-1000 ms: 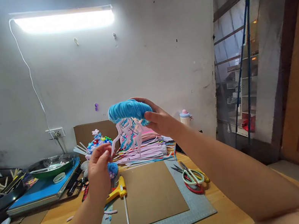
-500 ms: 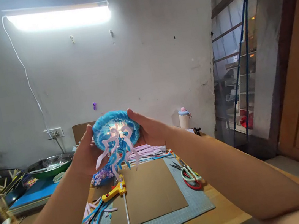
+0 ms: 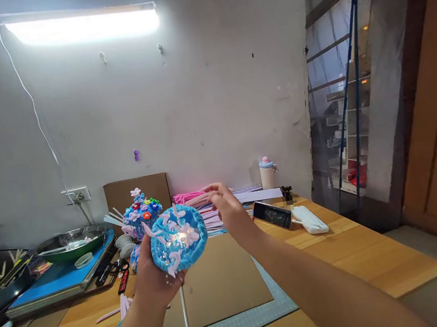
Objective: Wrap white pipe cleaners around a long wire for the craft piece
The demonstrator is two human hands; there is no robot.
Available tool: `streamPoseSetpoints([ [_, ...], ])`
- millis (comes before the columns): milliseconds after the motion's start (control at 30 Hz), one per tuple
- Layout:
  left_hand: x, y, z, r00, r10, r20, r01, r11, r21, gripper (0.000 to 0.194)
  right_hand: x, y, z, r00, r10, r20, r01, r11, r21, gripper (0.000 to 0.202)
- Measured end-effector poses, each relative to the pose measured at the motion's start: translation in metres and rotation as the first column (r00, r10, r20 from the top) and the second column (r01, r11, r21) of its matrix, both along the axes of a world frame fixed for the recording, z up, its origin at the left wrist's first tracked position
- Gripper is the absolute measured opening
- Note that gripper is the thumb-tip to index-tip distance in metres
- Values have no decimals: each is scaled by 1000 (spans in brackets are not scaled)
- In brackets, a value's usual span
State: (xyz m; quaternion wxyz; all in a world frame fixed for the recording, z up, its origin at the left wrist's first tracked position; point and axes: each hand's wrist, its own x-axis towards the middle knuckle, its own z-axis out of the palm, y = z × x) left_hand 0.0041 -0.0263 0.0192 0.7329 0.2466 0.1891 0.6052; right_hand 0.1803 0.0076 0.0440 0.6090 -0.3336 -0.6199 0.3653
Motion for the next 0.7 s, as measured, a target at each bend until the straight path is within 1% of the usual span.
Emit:
streamPoseSetpoints([
  [67,-1,-7,-9,1000,9,-3,-9,1000,-8,38,7,-24,-11,996,0,89,-7,997,79,18],
  [100,-2,-11,-13,1000,13,-3,-13,1000,-4,38,9,-36,-18,973,-16,228,-22,986,166,14],
  [133,-1,-14,-18,1000,19,-1,-19,1000,0,38,9,-46,-26,949,-44,313,-28,975,221,13],
  [167,0,-16,-24,1000,22,-2,-22,1000,-2,38,9,-55,-34,934,-62,351,-28,969,246,12],
  [233,2,-19,-37,999,29,-20,-29,999,-27,36,6,-64,-51,906,-71,418,-42,966,254,18],
  [300,3,-19,-51,997,44,-61,-49,996,-78,34,3,-63,-64,859,-134,494,-4,963,269,23],
  [333,4,-18,-59,994,60,-89,-69,992,-103,33,2,-61,-70,819,-171,547,17,961,275,22],
  [400,4,-14,-73,984,94,-153,-114,985,-128,29,1,-53,-78,711,-232,663,53,959,279,16],
  [467,3,-8,-85,973,106,-204,-133,983,-124,30,1,-45,-83,598,-249,762,70,963,260,9],
  [500,3,-6,-89,970,103,-218,-130,985,-114,32,1,-41,-85,555,-244,795,74,967,245,8],
  [567,2,-3,-95,969,86,-230,-110,990,-93,39,1,-36,-89,516,-222,828,71,974,217,9],
  [633,2,-1,-95,969,74,-235,-93,993,-70,44,0,-33,-90,519,-200,831,59,978,198,10],
  [700,2,-2,-93,966,60,-250,-73,996,-46,46,-2,-31,-90,534,-184,825,41,980,193,8],
])
